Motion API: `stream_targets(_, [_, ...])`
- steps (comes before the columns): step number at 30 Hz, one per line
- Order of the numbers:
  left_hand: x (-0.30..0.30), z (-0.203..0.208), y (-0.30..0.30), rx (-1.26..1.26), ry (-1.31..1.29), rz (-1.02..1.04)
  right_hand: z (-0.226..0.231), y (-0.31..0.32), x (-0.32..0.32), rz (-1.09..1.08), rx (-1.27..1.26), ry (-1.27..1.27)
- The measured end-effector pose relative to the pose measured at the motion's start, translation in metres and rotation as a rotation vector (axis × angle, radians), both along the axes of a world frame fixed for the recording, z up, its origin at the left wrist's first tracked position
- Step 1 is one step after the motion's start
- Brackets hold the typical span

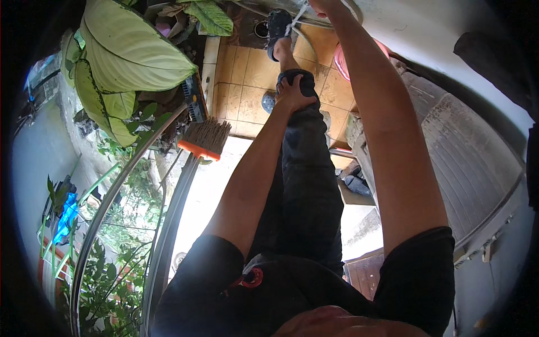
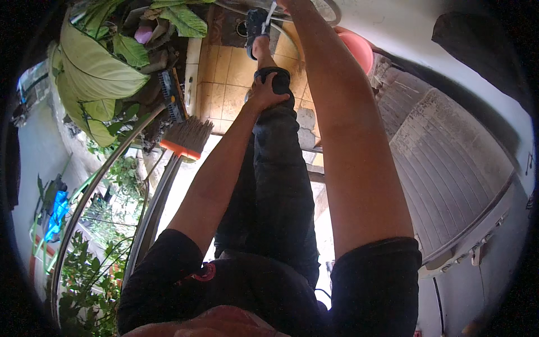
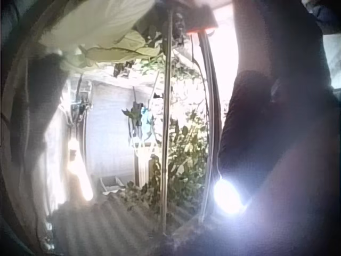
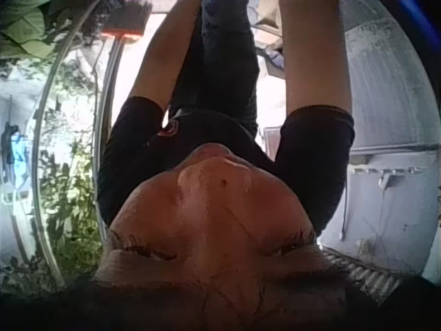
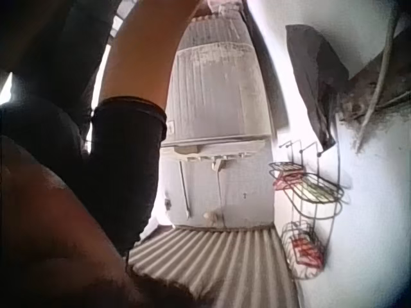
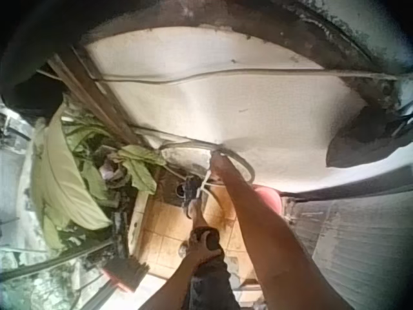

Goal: Wash hands and lower arms under a faucet outdoors.

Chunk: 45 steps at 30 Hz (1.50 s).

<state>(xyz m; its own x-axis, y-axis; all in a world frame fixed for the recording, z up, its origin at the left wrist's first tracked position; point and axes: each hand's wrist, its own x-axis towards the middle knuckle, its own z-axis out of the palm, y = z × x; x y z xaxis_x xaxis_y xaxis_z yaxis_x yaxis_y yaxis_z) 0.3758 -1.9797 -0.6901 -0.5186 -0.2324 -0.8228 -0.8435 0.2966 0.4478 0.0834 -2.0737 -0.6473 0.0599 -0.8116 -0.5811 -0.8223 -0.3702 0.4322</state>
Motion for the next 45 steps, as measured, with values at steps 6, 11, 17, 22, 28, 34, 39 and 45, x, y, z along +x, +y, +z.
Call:
stream_targets(6, [0.014, -0.012, -0.004, -0.002, -0.063, -0.017, -0.021, -0.024, 0.020, 0.303, 0.307, 0.211])
stream_targets(11, [-0.014, -0.024, 0.037, 0.166, -0.024, 0.033, -0.121, 0.020, -0.062, -0.451, -0.104, -0.066])
stream_targets(17, [0.037, -0.046, 0.015, 0.148, -0.174, 0.076, -0.126, -0.006, -0.018, -0.010, -0.165, 0.033])
stream_targets(22, [0.020, -0.041, 0.030, 0.218, -0.155, 0.062, -0.140, 0.015, -0.054, 0.212, -0.280, 0.118])
stream_targets(28, [0.022, -0.034, 0.034, 0.149, -0.212, 0.005, -0.142, 0.010, -0.031, 0.131, -0.293, 0.045])
stream_targets(34, [-0.016, -0.012, 0.063, 0.080, -0.192, -0.104, -0.136, 0.026, -0.069, -0.054, -0.241, 0.047])
stream_targets(39, [0.015, -0.015, 0.046, -0.014, -0.257, -0.114, -0.128, -0.009, -0.010, 0.036, -0.264, -0.007])
stream_targets(45, [-0.004, -0.004, 0.051, -0.032, -0.230, -0.116, -0.138, 0.002, -0.036, -0.250, -0.145, -0.044])
